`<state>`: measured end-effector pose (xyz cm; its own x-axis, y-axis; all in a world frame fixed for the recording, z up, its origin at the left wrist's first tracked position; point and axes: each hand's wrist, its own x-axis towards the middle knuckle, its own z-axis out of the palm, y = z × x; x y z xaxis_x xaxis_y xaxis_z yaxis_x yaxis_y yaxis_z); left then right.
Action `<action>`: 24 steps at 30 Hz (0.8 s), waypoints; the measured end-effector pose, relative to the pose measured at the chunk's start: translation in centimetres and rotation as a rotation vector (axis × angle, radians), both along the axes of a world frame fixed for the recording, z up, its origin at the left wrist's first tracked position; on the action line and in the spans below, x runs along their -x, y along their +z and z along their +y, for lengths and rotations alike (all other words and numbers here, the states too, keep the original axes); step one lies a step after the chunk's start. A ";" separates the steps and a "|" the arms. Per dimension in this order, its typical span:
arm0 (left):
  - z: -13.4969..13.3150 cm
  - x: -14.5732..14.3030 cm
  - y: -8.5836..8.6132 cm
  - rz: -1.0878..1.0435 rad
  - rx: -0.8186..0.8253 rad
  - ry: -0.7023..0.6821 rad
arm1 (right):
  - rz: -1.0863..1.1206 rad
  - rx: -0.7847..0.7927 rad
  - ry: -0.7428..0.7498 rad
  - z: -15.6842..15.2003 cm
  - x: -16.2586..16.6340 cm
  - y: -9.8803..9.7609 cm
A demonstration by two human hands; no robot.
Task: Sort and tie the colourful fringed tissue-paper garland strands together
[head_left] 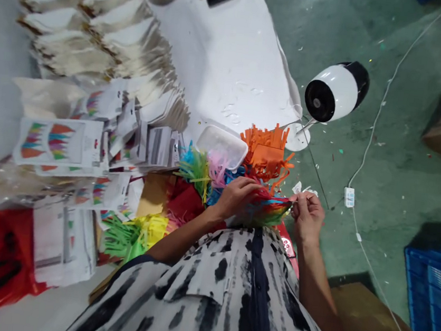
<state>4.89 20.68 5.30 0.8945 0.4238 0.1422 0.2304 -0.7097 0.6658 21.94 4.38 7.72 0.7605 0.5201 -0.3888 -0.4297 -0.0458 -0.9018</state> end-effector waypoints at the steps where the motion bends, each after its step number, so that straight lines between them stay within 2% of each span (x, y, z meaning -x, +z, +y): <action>1: 0.7 1.4 0.0 0.048 -0.074 0.011 | -0.001 0.006 0.005 0.0 -0.1 0.0; 2: 1.4 2.8 -0.1 0.107 -0.146 -0.012 | 0.000 0.010 0.011 0.0 -0.2 -0.1; 5: 3.4 6.0 -0.1 0.180 -0.209 -0.150 | -0.006 0.015 0.020 0.5 0.0 -0.1; 7: 4.1 7.2 -0.2 0.213 -0.229 -0.230 | -0.018 0.017 0.029 0.8 0.4 -0.1; 9: 4.2 7.5 -0.5 0.252 -0.257 -0.254 | -0.030 0.021 0.042 1.1 0.8 -0.1; 14: 4.6 6.5 -0.9 0.286 -0.282 -0.166 | -0.048 0.054 0.077 1.0 1.1 0.1; 17: 6.2 5.9 0.9 0.236 -0.280 -0.042 | -0.068 0.076 0.094 0.9 1.1 0.5; 19: 7.5 5.4 3.1 0.122 -0.194 0.119 | -0.085 0.087 0.110 1.0 1.2 0.7; 21: 8.5 4.7 5.4 -0.076 0.093 0.313 | -0.104 0.093 0.132 1.3 1.4 0.9; 22: 8.7 4.1 6.4 -0.142 0.260 0.366 | -0.115 0.093 0.145 1.6 1.6 1.0; 24: 8.2 2.4 7.5 -0.181 0.532 0.363 | -0.139 0.089 0.164 2.2 2.0 1.3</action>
